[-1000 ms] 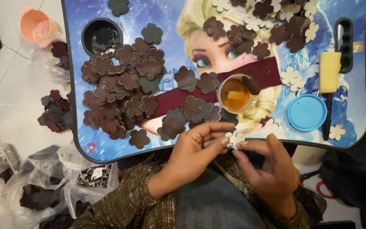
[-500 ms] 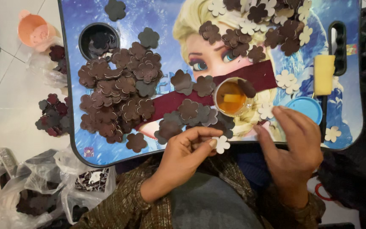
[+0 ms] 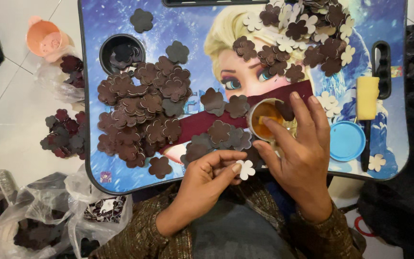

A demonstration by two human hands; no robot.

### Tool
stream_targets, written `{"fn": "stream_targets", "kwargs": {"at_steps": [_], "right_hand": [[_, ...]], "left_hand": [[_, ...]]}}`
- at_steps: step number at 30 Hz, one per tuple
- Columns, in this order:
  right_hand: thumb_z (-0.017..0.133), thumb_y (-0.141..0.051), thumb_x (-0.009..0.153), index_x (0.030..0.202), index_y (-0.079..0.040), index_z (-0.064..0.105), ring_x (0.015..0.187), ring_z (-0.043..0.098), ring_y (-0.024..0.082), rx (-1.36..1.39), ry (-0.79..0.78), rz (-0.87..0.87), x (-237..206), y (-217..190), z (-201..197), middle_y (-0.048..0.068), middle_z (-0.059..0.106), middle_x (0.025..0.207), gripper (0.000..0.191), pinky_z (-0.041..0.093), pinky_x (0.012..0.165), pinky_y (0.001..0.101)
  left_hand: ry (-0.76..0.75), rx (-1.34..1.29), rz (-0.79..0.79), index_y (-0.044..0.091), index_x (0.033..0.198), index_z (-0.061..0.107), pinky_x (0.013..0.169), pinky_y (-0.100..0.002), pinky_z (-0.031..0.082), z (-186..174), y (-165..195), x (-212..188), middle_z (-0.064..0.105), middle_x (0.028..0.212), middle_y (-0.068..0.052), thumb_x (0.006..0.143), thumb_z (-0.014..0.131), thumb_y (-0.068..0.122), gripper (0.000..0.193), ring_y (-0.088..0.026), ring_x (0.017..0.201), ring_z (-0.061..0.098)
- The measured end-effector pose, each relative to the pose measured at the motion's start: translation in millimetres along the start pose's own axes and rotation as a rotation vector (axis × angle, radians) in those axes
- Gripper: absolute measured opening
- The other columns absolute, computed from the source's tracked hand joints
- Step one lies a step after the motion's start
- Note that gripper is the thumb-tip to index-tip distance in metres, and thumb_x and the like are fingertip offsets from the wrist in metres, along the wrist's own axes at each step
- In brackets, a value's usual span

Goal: The person repeatedly picks up flower-shaped craft pieces from a tray and joins them together by hand. They handle both dark and light pieces, aligning edges and pressing them to form small clusters. The assembled pieces remain on the tray throughout the clip.

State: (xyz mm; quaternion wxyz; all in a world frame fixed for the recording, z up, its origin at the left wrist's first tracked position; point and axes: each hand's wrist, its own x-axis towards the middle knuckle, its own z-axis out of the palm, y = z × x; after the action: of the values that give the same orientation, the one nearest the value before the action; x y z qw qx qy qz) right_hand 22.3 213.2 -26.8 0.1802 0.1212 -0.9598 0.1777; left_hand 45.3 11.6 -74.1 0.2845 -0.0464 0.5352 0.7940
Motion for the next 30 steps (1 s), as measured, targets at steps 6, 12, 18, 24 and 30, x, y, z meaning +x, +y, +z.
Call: {"fn": "stream_targets", "kwargs": {"at_steps": [6,12,18,24,30], "right_hand": [[0.081,-0.033,0.091,0.119,-0.008,0.077,0.152,0.034,0.044,0.007,0.019,0.031,-3.0,1.5,-0.3,0.024,0.047,0.158,0.038,0.031,0.126,0.0517],[0.082,-0.036,0.091,0.116,-0.01,0.078,0.153,0.034,0.042,0.033,0.099,0.057,-23.8,-1.9,-10.4,0.022,0.046,0.159,0.036,0.03,0.129,0.0514],[0.081,-0.041,0.092,0.117,-0.01,0.079,0.152,0.035,0.041,-0.005,0.083,0.045,-36.4,-0.2,-5.1,0.021,0.046,0.158,0.04,0.032,0.127,0.0508],[0.082,-0.041,0.093,0.115,-0.009,0.081,0.149,0.036,0.041,-0.08,0.084,-0.012,-43.9,0.9,-2.6,0.021,0.049,0.156,0.039,0.037,0.125,0.0506],[0.076,-0.035,0.091,0.103,-0.013,0.077,0.15,0.041,0.039,0.323,0.01,0.081,-49.0,-10.2,-18.5,0.016,0.055,0.15,0.025,0.041,0.122,0.0435]], "left_hand": [[-0.005,-0.028,0.008,-0.002,0.13,0.067,0.086,-0.024,0.058,-0.9,1.6,-2.3,0.072,0.106,-0.003,0.101,0.063,0.009,0.031,-0.007,0.094,0.067],[0.014,-0.072,0.02,-0.002,0.138,0.061,0.09,-0.025,0.058,-0.8,6.7,-0.8,0.072,0.114,-0.007,0.1,0.061,0.003,0.039,-0.009,0.101,0.068],[0.013,-0.097,0.028,-0.002,0.144,0.056,0.092,-0.026,0.058,0.6,7.3,-1.6,0.071,0.118,-0.009,0.1,0.06,0.001,0.044,-0.01,0.105,0.068],[0.017,-0.108,0.051,-0.001,0.147,0.054,0.091,-0.026,0.058,0.6,5.8,-1.8,0.07,0.12,-0.009,0.101,0.059,0.001,0.047,-0.01,0.107,0.066],[0.008,-0.124,0.053,-0.001,0.149,0.052,0.092,-0.026,0.058,0.0,2.4,-1.1,0.07,0.119,-0.008,0.102,0.058,0.002,0.048,-0.01,0.107,0.066]]}}
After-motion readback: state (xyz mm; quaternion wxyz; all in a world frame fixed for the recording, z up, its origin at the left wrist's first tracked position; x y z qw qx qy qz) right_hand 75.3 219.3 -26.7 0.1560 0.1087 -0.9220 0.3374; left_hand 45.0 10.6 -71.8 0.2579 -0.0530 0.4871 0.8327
